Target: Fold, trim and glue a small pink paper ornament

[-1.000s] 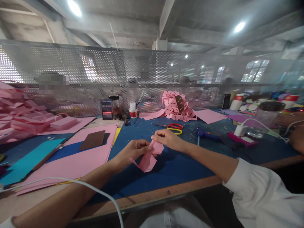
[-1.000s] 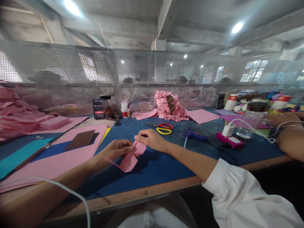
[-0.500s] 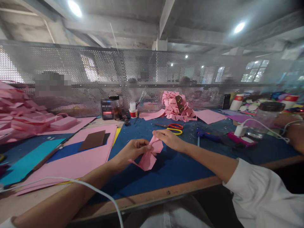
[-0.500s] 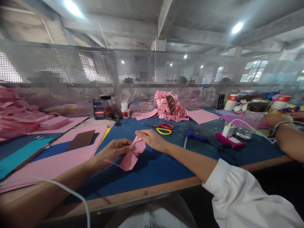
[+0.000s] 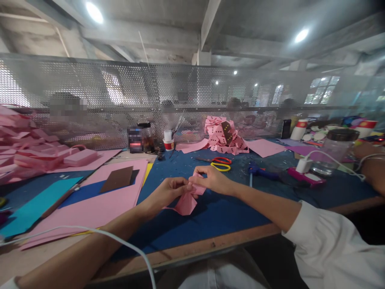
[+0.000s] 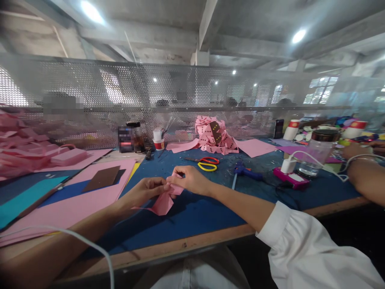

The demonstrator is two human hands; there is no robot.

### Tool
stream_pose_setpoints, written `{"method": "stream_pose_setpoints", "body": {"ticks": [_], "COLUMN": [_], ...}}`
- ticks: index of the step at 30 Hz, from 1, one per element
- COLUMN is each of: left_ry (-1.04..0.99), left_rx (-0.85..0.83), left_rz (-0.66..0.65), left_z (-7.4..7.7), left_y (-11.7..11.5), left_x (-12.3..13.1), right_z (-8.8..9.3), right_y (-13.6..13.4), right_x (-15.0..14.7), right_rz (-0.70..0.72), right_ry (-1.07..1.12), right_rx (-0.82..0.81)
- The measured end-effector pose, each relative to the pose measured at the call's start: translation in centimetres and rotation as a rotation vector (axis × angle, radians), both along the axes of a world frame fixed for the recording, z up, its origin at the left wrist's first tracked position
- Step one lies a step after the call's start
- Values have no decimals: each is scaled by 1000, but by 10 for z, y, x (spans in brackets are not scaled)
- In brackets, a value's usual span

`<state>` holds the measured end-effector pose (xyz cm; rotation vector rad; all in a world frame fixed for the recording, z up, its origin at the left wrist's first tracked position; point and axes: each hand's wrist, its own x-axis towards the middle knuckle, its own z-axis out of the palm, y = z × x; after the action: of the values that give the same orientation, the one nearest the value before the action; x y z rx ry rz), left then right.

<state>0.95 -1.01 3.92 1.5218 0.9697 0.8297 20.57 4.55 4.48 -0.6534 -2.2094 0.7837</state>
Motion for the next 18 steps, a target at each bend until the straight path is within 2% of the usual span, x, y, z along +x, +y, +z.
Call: {"method": "stream_pose_setpoints", "body": {"ticks": [2, 5, 8, 10, 12, 15, 18], "left_ry": [11, 26, -34, -124, -230, -372, -430], "left_rx": [-2, 114, 219, 154, -12, -225, -229], "left_rz": [14, 140, 332, 390, 325, 133, 128], "left_z": [1, 4, 9, 11, 13, 12, 9], "left_y": [-1, -2, 2, 6, 9, 13, 15], "left_x": [-1, -6, -13, -16, -18, -18, -19], "right_z": [0, 2, 7, 11, 13, 12, 7], "right_y": [3, 7, 7, 5, 1, -4, -5], "right_x": [0, 2, 6, 10, 14, 18, 18], "right_rz": [-4, -78, -228, -300, -319, -283, -223], "right_ry": [27, 98, 145, 118, 40, -103, -208], "right_rx": [16, 105, 362, 597, 808, 1026, 1137]}}
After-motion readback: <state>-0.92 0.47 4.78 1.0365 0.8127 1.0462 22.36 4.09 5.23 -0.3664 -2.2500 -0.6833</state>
